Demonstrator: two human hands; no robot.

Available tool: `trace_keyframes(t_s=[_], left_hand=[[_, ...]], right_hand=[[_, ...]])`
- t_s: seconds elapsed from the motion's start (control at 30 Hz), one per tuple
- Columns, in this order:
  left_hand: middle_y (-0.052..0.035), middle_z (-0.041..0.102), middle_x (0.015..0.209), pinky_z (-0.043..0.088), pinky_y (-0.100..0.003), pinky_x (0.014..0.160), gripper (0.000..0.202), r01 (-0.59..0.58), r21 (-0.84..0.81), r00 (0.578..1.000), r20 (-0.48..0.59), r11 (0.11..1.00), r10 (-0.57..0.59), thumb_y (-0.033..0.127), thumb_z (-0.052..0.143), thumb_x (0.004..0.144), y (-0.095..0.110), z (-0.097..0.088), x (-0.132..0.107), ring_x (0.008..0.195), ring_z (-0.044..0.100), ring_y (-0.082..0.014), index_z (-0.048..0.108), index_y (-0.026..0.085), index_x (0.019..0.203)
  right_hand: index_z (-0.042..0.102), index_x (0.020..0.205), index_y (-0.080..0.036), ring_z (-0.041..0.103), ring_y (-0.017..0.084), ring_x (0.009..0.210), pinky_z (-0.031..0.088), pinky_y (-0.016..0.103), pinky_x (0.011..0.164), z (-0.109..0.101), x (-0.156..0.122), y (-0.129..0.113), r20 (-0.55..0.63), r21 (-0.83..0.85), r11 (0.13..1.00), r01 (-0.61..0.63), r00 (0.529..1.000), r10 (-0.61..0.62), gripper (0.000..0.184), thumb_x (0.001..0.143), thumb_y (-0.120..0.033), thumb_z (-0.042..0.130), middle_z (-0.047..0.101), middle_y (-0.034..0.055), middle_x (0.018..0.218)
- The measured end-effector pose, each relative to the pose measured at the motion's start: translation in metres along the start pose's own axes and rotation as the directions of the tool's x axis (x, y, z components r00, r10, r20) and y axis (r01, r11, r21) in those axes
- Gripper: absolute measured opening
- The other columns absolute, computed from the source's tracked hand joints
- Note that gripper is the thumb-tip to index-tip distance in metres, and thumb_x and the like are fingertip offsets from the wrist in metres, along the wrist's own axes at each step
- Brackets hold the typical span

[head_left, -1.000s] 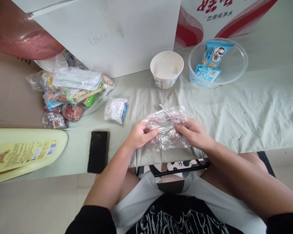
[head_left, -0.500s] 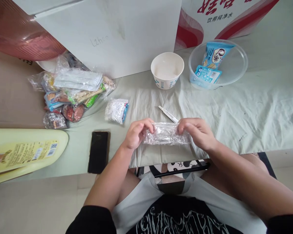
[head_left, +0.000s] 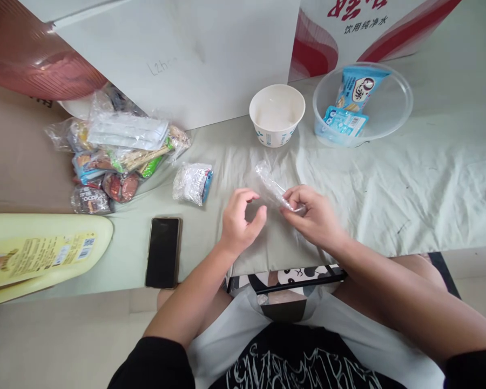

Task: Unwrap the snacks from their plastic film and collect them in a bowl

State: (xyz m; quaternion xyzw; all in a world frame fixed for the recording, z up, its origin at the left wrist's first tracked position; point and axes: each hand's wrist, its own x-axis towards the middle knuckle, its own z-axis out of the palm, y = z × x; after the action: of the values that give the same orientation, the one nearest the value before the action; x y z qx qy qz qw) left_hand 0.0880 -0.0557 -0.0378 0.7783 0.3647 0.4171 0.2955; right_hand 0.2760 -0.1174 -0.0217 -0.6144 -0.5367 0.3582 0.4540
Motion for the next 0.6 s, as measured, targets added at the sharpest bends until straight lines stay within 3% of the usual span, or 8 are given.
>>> trace_keyframes(t_s=[0.07,0.13,0.2,0.27,0.37,0.47,0.53,0.6], left_hand=[[-0.0123,0.064,0.120,0.052,-0.039,0.095,0.026,0.003,-0.015,0.995,0.097,1.000,-0.001,0.036,0.065,0.091,0.001,0.003,-0.003,0.111,0.063,-0.0250,0.060,0.021,0.112],[-0.0134,0.065,0.123,0.052,-0.039,0.096,0.036,0.033,-0.089,0.981,0.193,0.995,-0.015,0.043,0.062,0.093,0.000,0.003,-0.005,0.113,0.064,-0.0257,0.059,0.019,0.120],[-0.0092,0.069,0.106,0.054,-0.034,0.083,0.035,0.123,-0.180,0.951,0.303,0.976,-0.063,0.048,0.056,0.097,0.001,0.001,-0.006,0.094,0.067,-0.0213,0.061,0.019,0.115],[-0.0031,0.065,0.081,0.049,-0.027,0.064,0.037,0.225,-0.228,0.924,0.358,0.947,-0.133,0.054,0.054,0.097,0.004,-0.001,-0.006,0.070,0.060,-0.0154,0.063,0.018,0.098],[0.0024,0.052,0.061,0.037,-0.024,0.051,0.046,0.310,-0.223,0.927,0.287,0.924,-0.242,0.059,0.057,0.094,0.008,-0.002,-0.006,0.054,0.046,-0.0104,0.056,0.018,0.075],[0.0037,0.046,0.055,0.033,-0.023,0.048,0.052,0.361,-0.208,0.916,0.259,0.909,-0.305,0.063,0.056,0.093,0.007,-0.001,-0.007,0.050,0.043,-0.0092,0.050,0.019,0.066],[0.0039,0.046,0.058,0.036,-0.022,0.048,0.051,0.366,-0.189,0.915,0.250,0.911,-0.316,0.063,0.057,0.093,0.004,0.001,-0.008,0.051,0.044,-0.0090,0.052,0.018,0.070],[0.0011,0.056,0.073,0.045,-0.022,0.056,0.044,0.307,-0.156,0.950,0.109,0.939,-0.292,0.061,0.062,0.090,0.001,0.004,-0.009,0.063,0.055,-0.0108,0.058,0.018,0.085]], right_hand=[[0.046,0.071,-0.023,0.061,0.017,0.083,0.045,0.032,0.075,0.004,-0.002,0.000,0.060,0.066,0.995,0.080,0.995,-0.084,0.021,0.082,-0.023,0.065,0.069,0.0046,0.093],[0.045,0.073,-0.023,0.057,0.014,0.075,0.044,0.029,0.070,0.007,-0.005,-0.001,0.135,0.134,0.987,0.089,0.985,-0.107,0.022,0.084,-0.025,0.063,0.065,0.0022,0.085],[0.045,0.076,-0.023,0.051,0.012,0.068,0.042,0.027,0.064,0.008,-0.007,-0.003,0.209,0.217,0.975,0.044,0.974,-0.091,0.021,0.088,-0.029,0.060,0.059,-0.0006,0.077],[0.049,0.083,-0.023,0.051,0.012,0.065,0.042,0.027,0.061,0.008,-0.009,-0.005,0.281,0.300,0.954,-0.030,0.958,-0.058,0.017,0.091,-0.033,0.059,0.058,-0.0012,0.077],[0.053,0.094,-0.023,0.055,0.013,0.063,0.043,0.027,0.058,0.005,-0.009,-0.005,0.292,0.333,0.932,-0.144,0.956,0.043,0.018,0.091,-0.039,0.058,0.059,-0.0014,0.076],[0.054,0.090,-0.022,0.053,0.013,0.058,0.041,0.027,0.055,0.002,-0.007,-0.003,0.193,0.244,0.953,-0.178,0.972,0.132,0.022,0.089,-0.043,0.061,0.056,-0.0031,0.066],[0.056,0.086,-0.021,0.050,0.013,0.057,0.039,0.028,0.055,-0.001,-0.006,-0.001,0.153,0.185,0.972,-0.144,0.981,0.116,0.022,0.088,-0.043,0.061,0.054,-0.0031,0.064],[0.057,0.083,-0.021,0.049,0.013,0.060,0.039,0.028,0.057,-0.003,-0.006,0.000,0.113,0.146,0.986,-0.079,0.992,0.062,0.020,0.088,-0.040,0.060,0.054,-0.0020,0.066]])
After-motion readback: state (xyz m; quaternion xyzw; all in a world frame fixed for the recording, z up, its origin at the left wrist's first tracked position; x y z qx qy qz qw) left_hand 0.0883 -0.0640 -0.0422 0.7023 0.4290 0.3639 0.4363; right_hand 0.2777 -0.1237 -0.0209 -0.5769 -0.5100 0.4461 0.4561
